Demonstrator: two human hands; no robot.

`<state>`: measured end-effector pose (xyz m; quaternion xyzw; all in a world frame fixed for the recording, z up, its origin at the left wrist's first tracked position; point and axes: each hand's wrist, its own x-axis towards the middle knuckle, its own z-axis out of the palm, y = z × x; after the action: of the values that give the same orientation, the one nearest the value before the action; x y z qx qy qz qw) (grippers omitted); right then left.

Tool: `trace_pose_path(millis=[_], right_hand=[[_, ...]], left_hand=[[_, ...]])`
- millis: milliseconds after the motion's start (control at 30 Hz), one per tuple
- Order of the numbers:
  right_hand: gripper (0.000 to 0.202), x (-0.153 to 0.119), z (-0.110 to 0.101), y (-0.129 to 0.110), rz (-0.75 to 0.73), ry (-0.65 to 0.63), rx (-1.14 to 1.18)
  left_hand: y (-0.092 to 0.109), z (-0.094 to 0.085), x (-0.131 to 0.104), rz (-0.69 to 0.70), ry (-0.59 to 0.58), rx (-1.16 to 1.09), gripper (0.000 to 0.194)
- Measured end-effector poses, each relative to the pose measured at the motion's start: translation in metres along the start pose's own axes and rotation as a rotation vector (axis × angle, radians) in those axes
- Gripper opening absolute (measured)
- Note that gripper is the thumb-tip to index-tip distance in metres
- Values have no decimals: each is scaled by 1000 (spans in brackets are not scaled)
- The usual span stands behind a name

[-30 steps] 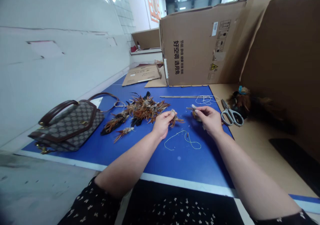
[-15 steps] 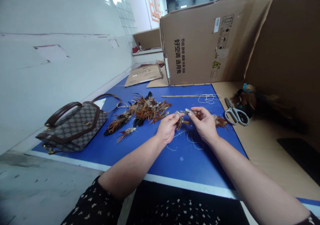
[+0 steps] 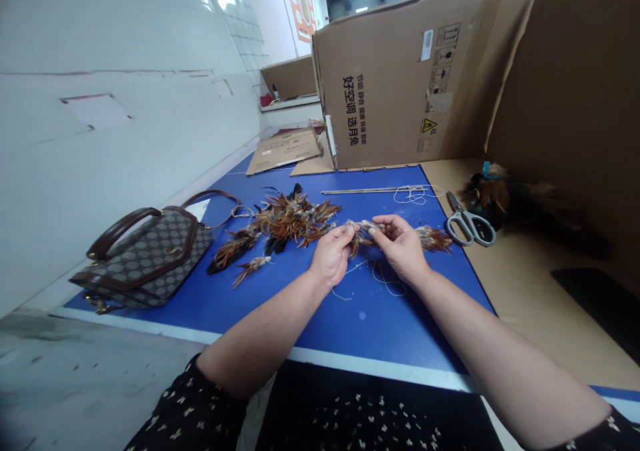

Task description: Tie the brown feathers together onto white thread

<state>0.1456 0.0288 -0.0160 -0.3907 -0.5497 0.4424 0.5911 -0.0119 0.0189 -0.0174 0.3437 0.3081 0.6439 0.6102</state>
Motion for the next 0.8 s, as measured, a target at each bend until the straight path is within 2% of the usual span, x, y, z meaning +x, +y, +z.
trace_pose_path(millis=[400,800], right_hand=[[45,0,3,6,8,-61,13],[38,-5,5,-2,39,-104,42]], left_hand=[[1,2,-2,-16,-74,-9,30],[5,5,-3,9,-29,-31,31]])
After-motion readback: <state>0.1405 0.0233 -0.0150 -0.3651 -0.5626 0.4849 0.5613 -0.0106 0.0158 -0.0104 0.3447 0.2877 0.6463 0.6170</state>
